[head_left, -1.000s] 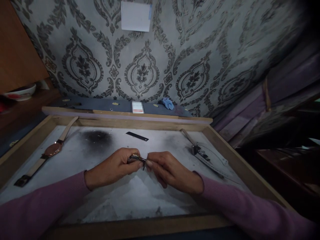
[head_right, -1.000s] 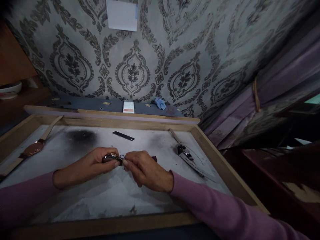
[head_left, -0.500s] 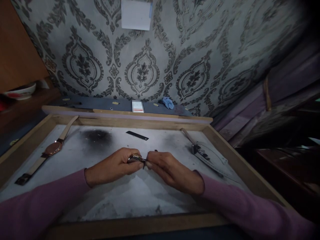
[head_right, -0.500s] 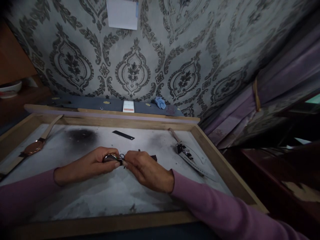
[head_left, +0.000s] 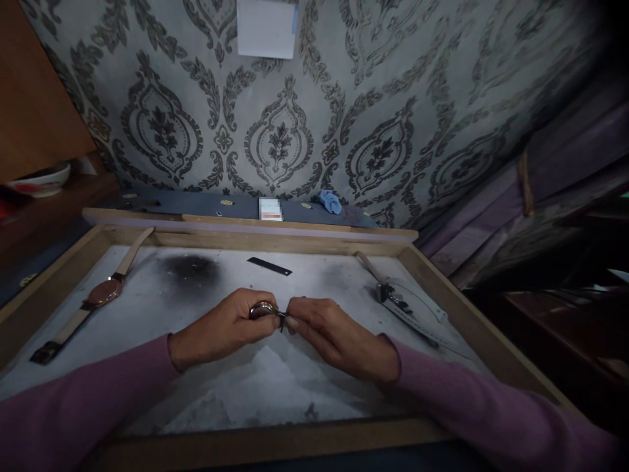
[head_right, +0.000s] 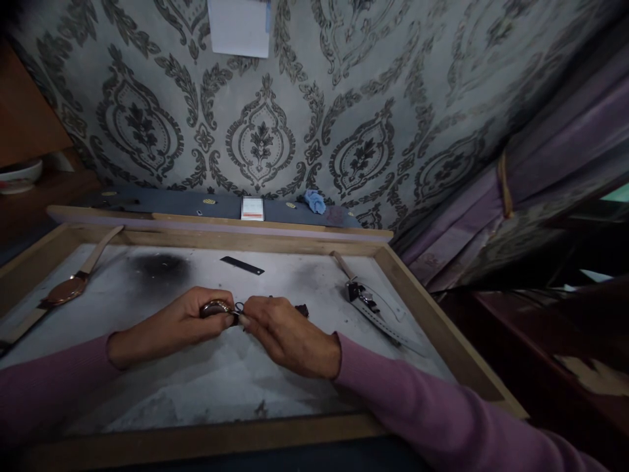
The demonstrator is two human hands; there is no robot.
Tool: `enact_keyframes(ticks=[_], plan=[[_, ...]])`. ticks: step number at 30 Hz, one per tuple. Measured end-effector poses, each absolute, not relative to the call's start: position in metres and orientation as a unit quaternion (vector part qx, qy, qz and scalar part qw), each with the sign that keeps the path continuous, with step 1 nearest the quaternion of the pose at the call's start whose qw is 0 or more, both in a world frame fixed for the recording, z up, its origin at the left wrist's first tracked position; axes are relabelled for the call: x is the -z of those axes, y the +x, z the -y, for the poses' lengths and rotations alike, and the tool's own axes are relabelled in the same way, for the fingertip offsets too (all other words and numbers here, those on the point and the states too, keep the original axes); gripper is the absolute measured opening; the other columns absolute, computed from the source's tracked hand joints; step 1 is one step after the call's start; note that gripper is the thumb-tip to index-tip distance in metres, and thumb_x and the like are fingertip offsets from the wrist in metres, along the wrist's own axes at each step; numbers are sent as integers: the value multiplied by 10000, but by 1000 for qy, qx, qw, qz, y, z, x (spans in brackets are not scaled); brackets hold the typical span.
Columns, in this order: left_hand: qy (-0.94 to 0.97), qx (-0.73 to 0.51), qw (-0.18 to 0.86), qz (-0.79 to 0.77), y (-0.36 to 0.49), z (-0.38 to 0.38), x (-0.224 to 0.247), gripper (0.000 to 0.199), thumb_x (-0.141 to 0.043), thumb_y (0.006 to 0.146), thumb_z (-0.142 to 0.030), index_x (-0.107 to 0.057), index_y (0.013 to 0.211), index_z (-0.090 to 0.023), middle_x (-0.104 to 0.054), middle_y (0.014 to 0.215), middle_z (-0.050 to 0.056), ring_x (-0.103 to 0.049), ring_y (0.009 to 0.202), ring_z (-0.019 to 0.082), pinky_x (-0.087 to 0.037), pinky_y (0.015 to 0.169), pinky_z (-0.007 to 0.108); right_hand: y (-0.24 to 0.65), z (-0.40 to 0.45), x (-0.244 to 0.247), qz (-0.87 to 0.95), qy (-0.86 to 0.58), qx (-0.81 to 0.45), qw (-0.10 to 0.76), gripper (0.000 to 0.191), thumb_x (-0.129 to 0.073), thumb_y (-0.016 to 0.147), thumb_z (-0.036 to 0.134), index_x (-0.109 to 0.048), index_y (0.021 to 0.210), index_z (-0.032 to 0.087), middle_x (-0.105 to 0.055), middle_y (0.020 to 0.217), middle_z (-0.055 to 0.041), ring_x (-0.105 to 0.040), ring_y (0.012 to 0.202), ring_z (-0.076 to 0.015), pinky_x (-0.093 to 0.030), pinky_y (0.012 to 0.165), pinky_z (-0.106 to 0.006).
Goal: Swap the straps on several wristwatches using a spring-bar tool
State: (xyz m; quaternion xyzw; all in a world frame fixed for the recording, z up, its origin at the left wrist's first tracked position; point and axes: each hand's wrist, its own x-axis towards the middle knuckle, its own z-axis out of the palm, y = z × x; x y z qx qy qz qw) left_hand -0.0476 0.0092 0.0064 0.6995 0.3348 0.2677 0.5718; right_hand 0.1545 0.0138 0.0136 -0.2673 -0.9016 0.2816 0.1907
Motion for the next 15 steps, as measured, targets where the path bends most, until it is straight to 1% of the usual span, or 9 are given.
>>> enact_keyframes(ticks=[6, 15], plan=[[699, -272, 570, -337, -48, -10, -7, 237, -506, 814, -223, -383, 614, -197, -286, 579, -75, -241, 530, 84, -213, 479, 222, 155, -13, -18, 892, -276, -307, 184, 279, -316, 990, 263, -427, 744, 191, -485, 693, -11, -458, 631, -124, -380, 618, -276], [686, -272, 584, -337, -47, -10, -8, 238, -502, 792, -208, -364, 598, -199, -284, 579, -83, -230, 522, 81, -230, 497, 225, 155, -12, -21, 879, -273, -340, 191, 290, -314, 1000, 255, -437, 747, 185, -447, 644, 18, -440, 583, -102, -377, 599, -250]])
